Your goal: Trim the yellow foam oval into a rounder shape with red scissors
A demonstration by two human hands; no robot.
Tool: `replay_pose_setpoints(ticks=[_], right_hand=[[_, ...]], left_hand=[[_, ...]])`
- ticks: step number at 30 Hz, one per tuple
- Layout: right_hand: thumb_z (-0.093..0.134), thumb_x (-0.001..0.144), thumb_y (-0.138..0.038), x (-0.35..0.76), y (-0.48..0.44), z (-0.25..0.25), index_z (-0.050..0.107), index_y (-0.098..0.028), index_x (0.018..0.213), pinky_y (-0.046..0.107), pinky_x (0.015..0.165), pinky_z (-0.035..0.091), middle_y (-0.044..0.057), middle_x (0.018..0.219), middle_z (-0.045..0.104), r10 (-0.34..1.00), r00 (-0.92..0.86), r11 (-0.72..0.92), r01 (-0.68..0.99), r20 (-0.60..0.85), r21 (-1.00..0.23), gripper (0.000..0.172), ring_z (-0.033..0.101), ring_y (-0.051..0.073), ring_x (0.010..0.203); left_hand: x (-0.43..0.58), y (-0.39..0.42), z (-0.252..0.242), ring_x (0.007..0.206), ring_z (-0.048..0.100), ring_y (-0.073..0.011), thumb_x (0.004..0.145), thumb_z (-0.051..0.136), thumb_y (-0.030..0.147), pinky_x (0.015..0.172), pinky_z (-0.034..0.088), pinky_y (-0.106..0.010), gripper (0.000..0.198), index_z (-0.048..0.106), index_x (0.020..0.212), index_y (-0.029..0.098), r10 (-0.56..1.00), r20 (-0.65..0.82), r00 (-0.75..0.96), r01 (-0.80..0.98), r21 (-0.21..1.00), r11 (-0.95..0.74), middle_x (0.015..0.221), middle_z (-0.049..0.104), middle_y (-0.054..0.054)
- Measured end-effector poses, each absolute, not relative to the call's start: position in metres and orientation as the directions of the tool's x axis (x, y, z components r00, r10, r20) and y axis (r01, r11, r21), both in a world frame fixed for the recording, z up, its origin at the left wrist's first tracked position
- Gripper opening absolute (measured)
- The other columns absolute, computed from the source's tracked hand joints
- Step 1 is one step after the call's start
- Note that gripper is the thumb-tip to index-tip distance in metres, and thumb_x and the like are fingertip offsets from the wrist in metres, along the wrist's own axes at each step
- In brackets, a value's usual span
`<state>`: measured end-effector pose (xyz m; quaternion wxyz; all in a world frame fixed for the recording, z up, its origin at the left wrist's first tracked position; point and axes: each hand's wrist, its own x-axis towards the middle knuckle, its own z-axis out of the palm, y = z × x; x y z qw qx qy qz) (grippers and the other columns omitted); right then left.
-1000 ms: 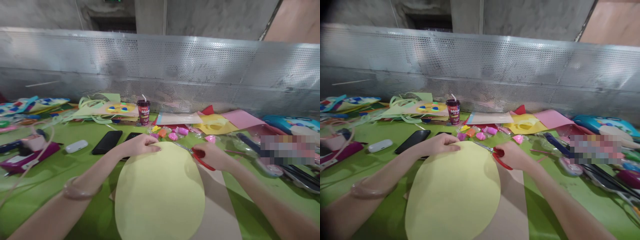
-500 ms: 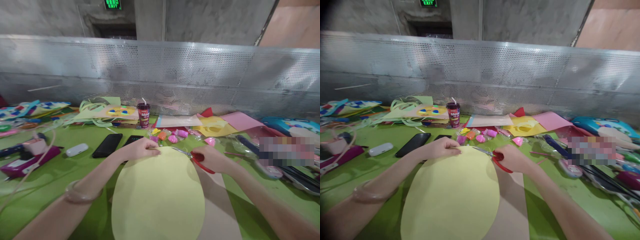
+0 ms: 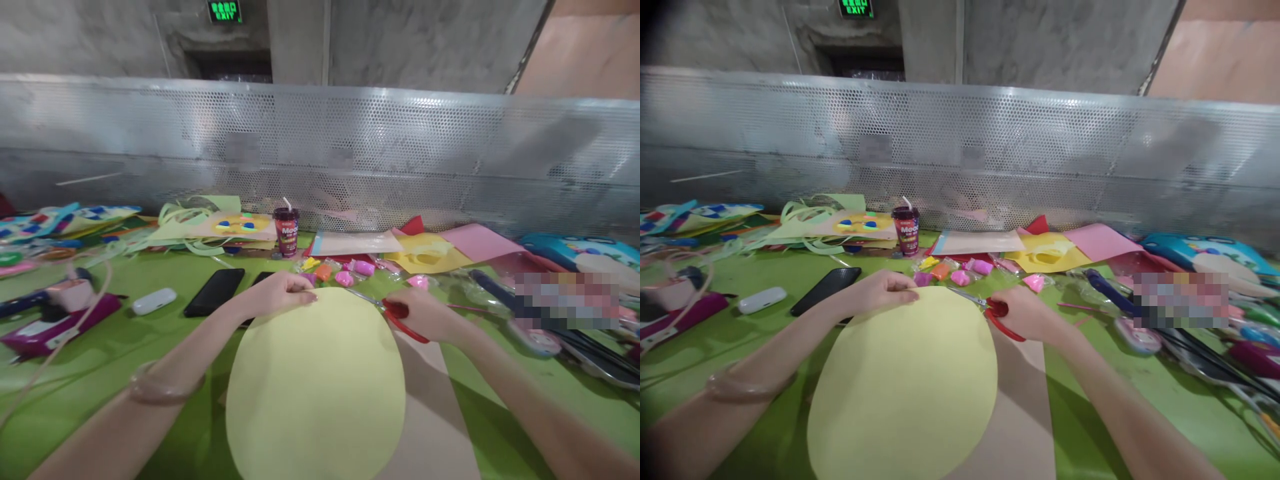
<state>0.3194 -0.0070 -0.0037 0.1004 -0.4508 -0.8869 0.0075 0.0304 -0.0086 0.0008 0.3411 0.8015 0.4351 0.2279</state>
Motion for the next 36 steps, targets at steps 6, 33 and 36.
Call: replay_pose_setpoints(ticks=[6,33,36], right_hand=[[0.04,0.072,-0.016,0.3203,-0.0058,-0.0048,0.04,-0.018,0.055,0.025,0.048,0.022,-0.001,0.053,0.048,0.803,-0.572,0.591,0.8,0.167,-0.105,0.017,0.036,0.01,0.049],[0.04,0.071,-0.019,0.3178,-0.0055,-0.0023,0.036,-0.018,0.055,0.025,0.047,0.019,-0.002,0.051,0.043,0.838,-0.498,0.527,0.844,0.224,-0.096,0.016,0.031,0.009,0.047],[0.039,0.07,-0.017,0.3192,-0.0052,-0.0012,0.035,-0.018,0.055,0.025,0.047,0.018,-0.002,0.052,0.043,0.84,-0.48,0.514,0.854,0.253,-0.088,0.015,0.032,0.009,0.048]], left_hand=[[0.0313,-0.008,0.0001,0.055,0.045,-0.0103,0.072,0.052,0.048,0.05,0.033,-0.02,0.032,0.06,0.073,0.017,0.847,0.053,0.529,0.532,0.757,-0.38,0.064,0.053,0.002],[0.0322,-0.0111,0.002,0.075,0.06,-0.0196,0.07,0.052,0.052,0.059,0.043,-0.024,0.042,0.061,0.096,0.019,0.892,-0.036,0.45,0.526,0.818,-0.233,0.09,0.065,-0.003],[0.0317,-0.0094,0.001,0.077,0.061,-0.0216,0.068,0.054,0.052,0.06,0.045,-0.025,0.047,0.059,0.101,0.02,0.914,-0.064,0.4,0.511,0.844,-0.164,0.093,0.066,-0.004]])
